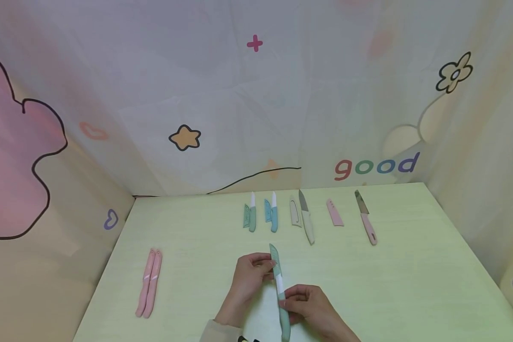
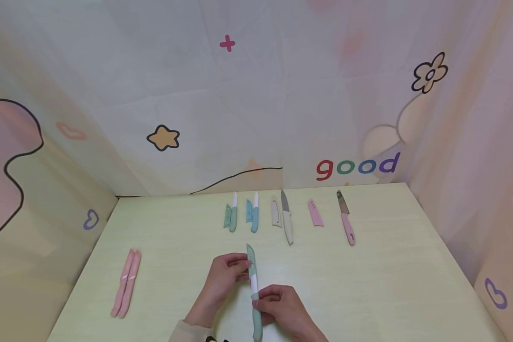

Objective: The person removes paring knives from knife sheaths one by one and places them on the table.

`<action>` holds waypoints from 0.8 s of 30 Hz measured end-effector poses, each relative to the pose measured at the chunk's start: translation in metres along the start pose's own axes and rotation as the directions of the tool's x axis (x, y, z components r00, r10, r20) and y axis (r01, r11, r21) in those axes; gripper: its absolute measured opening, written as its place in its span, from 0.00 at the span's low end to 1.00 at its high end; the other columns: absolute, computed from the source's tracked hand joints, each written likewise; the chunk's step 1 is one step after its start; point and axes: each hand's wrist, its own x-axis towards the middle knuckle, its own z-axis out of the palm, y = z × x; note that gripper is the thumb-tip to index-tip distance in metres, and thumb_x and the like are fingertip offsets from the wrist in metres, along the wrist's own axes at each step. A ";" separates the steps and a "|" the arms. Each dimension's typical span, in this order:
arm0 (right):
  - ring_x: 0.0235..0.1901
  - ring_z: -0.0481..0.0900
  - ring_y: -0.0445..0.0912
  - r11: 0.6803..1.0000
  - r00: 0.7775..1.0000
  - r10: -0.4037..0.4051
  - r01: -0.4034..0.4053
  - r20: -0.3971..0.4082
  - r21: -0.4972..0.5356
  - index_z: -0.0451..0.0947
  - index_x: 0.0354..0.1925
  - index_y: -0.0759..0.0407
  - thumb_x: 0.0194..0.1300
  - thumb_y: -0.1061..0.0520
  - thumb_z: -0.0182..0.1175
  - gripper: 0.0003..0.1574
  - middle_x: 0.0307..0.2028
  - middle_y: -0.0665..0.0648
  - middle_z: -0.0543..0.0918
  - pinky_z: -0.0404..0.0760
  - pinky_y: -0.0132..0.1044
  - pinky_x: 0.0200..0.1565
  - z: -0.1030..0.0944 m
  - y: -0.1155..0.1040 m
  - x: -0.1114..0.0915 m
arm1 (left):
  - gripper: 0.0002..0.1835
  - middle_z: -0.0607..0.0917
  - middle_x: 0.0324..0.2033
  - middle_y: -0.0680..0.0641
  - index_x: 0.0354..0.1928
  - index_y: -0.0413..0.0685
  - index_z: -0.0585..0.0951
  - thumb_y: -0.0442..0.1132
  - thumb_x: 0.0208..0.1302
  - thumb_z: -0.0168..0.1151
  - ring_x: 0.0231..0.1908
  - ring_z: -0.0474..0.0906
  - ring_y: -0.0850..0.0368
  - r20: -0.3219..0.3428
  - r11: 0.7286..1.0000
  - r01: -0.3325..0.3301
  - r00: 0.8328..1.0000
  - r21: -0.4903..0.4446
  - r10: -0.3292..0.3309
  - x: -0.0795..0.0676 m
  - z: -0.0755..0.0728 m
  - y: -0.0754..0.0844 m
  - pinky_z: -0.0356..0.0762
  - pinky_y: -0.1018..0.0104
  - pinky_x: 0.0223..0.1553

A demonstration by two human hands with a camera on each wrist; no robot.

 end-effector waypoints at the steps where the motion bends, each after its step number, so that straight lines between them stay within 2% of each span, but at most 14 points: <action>1: 0.27 0.87 0.42 1.000 1.000 -0.003 0.003 0.004 0.000 0.81 0.47 0.74 0.66 0.59 0.70 0.19 0.33 0.53 0.90 0.89 0.35 0.36 0.000 0.000 0.000 | 0.13 0.90 0.39 0.39 0.52 0.28 0.83 0.29 0.68 0.66 0.34 0.87 0.58 -0.002 1.000 0.001 1.000 -0.002 -0.001 0.000 0.000 0.000 0.91 0.60 0.41; 16: 0.26 0.86 0.41 1.000 0.998 -0.020 0.020 0.052 -0.008 0.80 0.48 0.75 0.67 0.59 0.69 0.19 0.33 0.53 0.90 0.88 0.34 0.35 0.000 0.000 -0.004 | 0.13 0.90 0.40 0.38 0.53 0.28 0.83 0.29 0.69 0.65 0.33 0.87 0.57 -0.024 1.000 -0.002 1.000 0.000 0.002 0.002 -0.003 -0.001 0.91 0.60 0.41; 24: 0.27 0.87 0.42 1.000 0.997 -0.018 0.019 0.081 -0.018 0.80 0.48 0.74 0.67 0.60 0.69 0.19 0.34 0.53 0.90 0.89 0.35 0.36 -0.001 0.004 -0.004 | 0.13 0.90 0.38 0.42 0.52 0.29 0.83 0.29 0.69 0.65 0.33 0.86 0.58 -0.070 1.000 0.000 0.998 0.018 0.001 0.004 -0.005 -0.001 0.91 0.58 0.42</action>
